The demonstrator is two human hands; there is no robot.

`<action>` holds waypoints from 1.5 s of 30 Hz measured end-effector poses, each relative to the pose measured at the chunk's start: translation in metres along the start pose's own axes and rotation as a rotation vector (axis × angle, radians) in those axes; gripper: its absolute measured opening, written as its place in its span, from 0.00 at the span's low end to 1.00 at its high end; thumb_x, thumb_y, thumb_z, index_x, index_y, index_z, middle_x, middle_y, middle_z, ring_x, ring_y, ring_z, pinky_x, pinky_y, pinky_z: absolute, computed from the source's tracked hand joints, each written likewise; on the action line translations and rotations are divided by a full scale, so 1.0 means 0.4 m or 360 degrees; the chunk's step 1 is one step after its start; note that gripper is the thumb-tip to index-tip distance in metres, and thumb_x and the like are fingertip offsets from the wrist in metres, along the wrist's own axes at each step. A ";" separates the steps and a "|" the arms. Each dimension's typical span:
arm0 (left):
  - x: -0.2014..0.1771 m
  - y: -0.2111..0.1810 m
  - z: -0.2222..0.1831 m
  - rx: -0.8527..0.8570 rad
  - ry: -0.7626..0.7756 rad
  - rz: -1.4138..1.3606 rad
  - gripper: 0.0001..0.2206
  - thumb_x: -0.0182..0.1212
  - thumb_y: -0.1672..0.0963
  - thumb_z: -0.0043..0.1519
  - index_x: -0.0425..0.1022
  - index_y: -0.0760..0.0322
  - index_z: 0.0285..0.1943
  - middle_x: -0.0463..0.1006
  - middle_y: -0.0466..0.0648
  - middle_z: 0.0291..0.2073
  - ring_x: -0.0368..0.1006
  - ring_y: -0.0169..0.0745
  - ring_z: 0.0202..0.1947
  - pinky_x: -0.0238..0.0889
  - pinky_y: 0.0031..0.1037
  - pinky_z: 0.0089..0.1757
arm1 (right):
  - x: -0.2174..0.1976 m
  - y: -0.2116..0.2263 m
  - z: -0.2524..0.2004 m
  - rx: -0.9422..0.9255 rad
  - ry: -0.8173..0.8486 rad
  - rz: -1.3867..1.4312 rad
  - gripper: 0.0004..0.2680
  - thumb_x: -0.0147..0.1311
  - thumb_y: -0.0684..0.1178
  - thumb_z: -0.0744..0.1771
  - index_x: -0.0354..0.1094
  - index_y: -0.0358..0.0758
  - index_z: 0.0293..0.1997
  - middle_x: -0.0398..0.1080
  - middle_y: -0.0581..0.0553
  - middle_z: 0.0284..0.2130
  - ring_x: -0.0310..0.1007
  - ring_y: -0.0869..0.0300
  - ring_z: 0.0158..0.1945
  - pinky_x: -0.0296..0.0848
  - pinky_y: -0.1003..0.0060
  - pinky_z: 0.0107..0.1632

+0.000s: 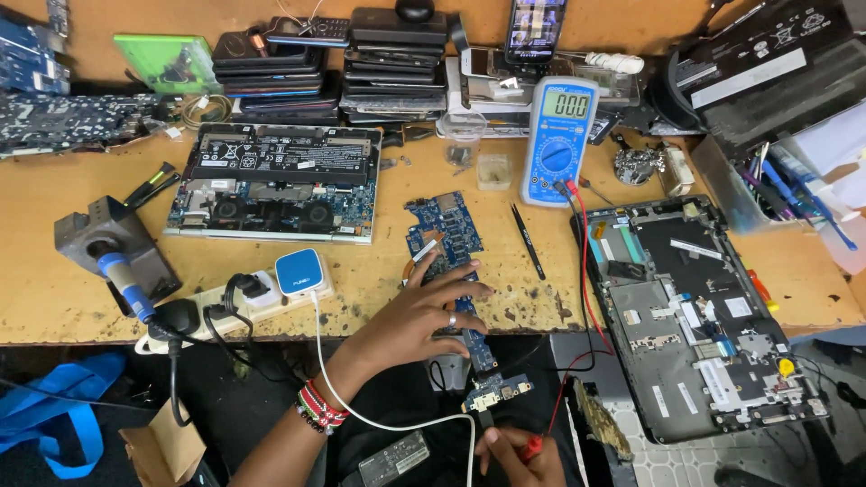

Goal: Testing and diagnosing laptop motherboard components using a multimeter and power supply.

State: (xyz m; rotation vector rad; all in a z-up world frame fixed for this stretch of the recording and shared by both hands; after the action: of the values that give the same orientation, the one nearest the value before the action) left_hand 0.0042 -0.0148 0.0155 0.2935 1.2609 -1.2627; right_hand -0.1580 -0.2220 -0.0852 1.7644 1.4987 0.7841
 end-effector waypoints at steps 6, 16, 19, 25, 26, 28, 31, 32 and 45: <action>-0.005 0.000 0.003 0.0008 0.0002 -0.0019 0.14 0.71 0.50 0.56 0.83 0.45 0.51 0.69 0.45 0.67 0.51 0.53 0.76 0.17 0.59 0.71 | -0.021 -0.006 0.000 0.0076 0.0095 -0.0181 0.17 0.60 0.50 0.66 0.81 0.23 0.21 0.75 0.34 0.14 0.69 0.51 0.18 0.60 0.60 0.29; -0.005 -0.005 0.002 -0.0048 0.0024 0.0050 0.14 0.69 0.50 0.57 0.82 0.45 0.52 0.65 0.45 0.71 0.48 0.53 0.77 0.19 0.59 0.71 | -0.109 -0.055 0.019 -0.0321 0.0024 -0.0130 0.07 0.65 0.45 0.63 0.78 0.31 0.28 0.73 0.40 0.18 0.66 0.56 0.20 0.59 0.65 0.28; 0.006 -0.005 -0.003 -0.0045 0.0046 0.0072 0.15 0.68 0.48 0.58 0.82 0.45 0.53 0.64 0.45 0.71 0.49 0.52 0.76 0.20 0.59 0.71 | -0.091 0.030 -0.002 -0.0605 -0.0247 -0.0066 0.05 0.67 0.42 0.62 0.77 0.33 0.33 0.69 0.44 0.17 0.64 0.58 0.22 0.58 0.66 0.30; 0.015 -0.007 -0.005 -0.0005 0.0049 0.0135 0.17 0.68 0.47 0.57 0.80 0.47 0.54 0.64 0.45 0.71 0.51 0.52 0.76 0.26 0.59 0.71 | -0.012 0.194 -0.022 -0.0652 -0.0200 -0.0255 0.21 0.64 0.47 0.63 0.75 0.41 0.64 0.51 0.54 0.13 0.50 0.65 0.22 0.53 0.69 0.37; 0.016 -0.007 -0.005 -0.0019 0.0060 0.0121 0.17 0.66 0.46 0.58 0.81 0.48 0.54 0.64 0.45 0.71 0.51 0.52 0.76 0.27 0.58 0.71 | -0.006 0.192 -0.009 -0.0654 -0.0138 -0.0316 0.22 0.65 0.50 0.62 0.74 0.41 0.65 0.57 0.54 0.11 0.57 0.65 0.22 0.59 0.70 0.41; 0.018 -0.011 -0.008 -0.0025 0.0051 0.0114 0.18 0.65 0.46 0.59 0.81 0.48 0.55 0.64 0.45 0.71 0.51 0.52 0.76 0.29 0.57 0.71 | 0.019 0.222 -0.017 -0.0628 -0.0184 -0.0291 0.18 0.66 0.48 0.61 0.78 0.38 0.57 0.72 0.48 0.28 0.71 0.63 0.34 0.70 0.67 0.47; 0.016 -0.010 -0.009 -0.0019 0.0029 0.0112 0.18 0.64 0.45 0.60 0.81 0.49 0.55 0.65 0.45 0.70 0.52 0.52 0.75 0.32 0.57 0.71 | 0.030 0.241 -0.017 -0.0686 -0.0245 -0.0324 0.11 0.66 0.49 0.61 0.83 0.37 0.44 0.85 0.43 0.36 0.84 0.60 0.39 0.78 0.65 0.46; 0.015 -0.011 -0.009 -0.0007 0.0018 0.0114 0.18 0.63 0.45 0.60 0.81 0.49 0.54 0.65 0.45 0.70 0.53 0.53 0.75 0.33 0.57 0.71 | 0.029 0.244 -0.017 -0.0767 -0.0260 -0.0384 0.09 0.65 0.51 0.62 0.85 0.38 0.37 0.85 0.45 0.27 0.82 0.59 0.31 0.76 0.65 0.40; 0.048 -0.013 -0.031 0.0130 -0.0103 0.0350 0.15 0.71 0.53 0.58 0.81 0.52 0.54 0.72 0.47 0.64 0.63 0.50 0.68 0.48 0.51 0.69 | -0.152 0.045 -0.041 -0.0935 -0.0767 0.0011 0.09 0.60 0.48 0.64 0.72 0.32 0.29 0.76 0.39 0.28 0.75 0.55 0.34 0.64 0.68 0.41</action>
State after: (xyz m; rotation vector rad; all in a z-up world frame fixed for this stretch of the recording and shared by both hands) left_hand -0.0106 -0.0176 -0.0024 0.4351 1.0918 -1.1270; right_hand -0.1701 -0.2820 -0.0621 1.3764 0.8327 0.6530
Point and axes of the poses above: each hand's wrist, its own z-axis towards the middle knuckle, its own x-axis out of the palm, y = z × x, the point moved 2 cm from there along z, towards the middle knuckle
